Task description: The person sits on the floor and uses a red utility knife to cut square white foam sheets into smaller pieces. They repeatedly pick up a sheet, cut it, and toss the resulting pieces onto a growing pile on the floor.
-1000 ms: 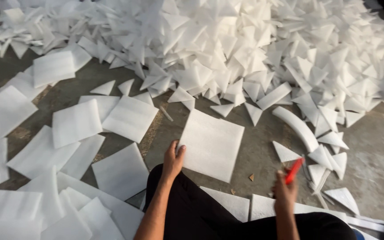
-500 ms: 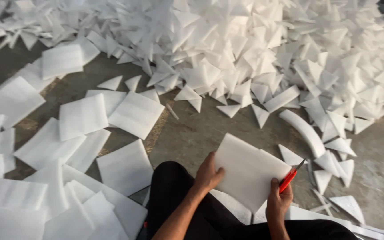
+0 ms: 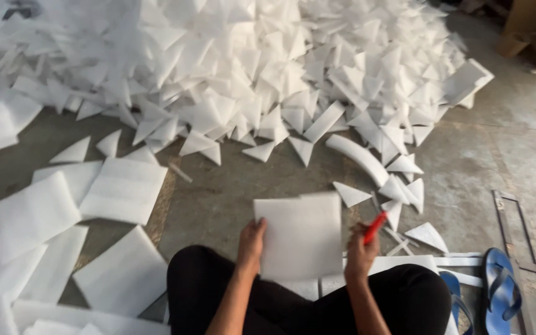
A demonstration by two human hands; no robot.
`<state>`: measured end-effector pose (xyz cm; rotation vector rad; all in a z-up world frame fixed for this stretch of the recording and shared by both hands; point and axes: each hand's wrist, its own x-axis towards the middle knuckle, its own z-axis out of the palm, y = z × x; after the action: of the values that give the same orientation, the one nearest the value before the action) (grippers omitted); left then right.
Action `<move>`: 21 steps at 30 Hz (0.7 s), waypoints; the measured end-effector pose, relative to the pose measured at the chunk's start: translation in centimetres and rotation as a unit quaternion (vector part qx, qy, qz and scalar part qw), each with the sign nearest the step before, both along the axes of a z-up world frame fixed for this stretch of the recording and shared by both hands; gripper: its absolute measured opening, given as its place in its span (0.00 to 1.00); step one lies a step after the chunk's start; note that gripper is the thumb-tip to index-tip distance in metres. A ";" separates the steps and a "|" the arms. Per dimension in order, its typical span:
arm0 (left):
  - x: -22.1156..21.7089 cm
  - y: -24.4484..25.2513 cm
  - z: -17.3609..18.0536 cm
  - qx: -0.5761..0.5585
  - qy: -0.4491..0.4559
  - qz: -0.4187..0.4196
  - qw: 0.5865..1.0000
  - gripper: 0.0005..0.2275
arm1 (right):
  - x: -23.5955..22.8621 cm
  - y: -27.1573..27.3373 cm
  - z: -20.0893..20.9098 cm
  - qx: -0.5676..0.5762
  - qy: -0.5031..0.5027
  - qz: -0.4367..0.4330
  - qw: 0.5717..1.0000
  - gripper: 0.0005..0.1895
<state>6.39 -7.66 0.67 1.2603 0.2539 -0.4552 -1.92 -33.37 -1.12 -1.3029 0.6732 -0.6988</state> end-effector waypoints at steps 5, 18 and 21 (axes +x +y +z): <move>1.2 4.0 -3.5 0.141 0.070 0.166 0.973 0.34 | 0.2 0.9 1.4 -0.032 0.040 0.046 0.998 0.14; 7.2 7.6 -3.1 0.656 -0.186 -0.389 0.619 0.45 | -0.5 7.8 -2.3 -0.364 0.164 0.357 0.844 0.28; 7.6 7.9 -3.6 0.661 -0.153 -0.282 0.678 0.40 | -0.7 9.4 -1.0 -0.337 0.277 0.381 0.815 0.29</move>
<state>13.99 0.22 -2.93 2.8773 -0.1893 -0.5773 -2.61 -24.00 -2.09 -2.2960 0.2753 0.1710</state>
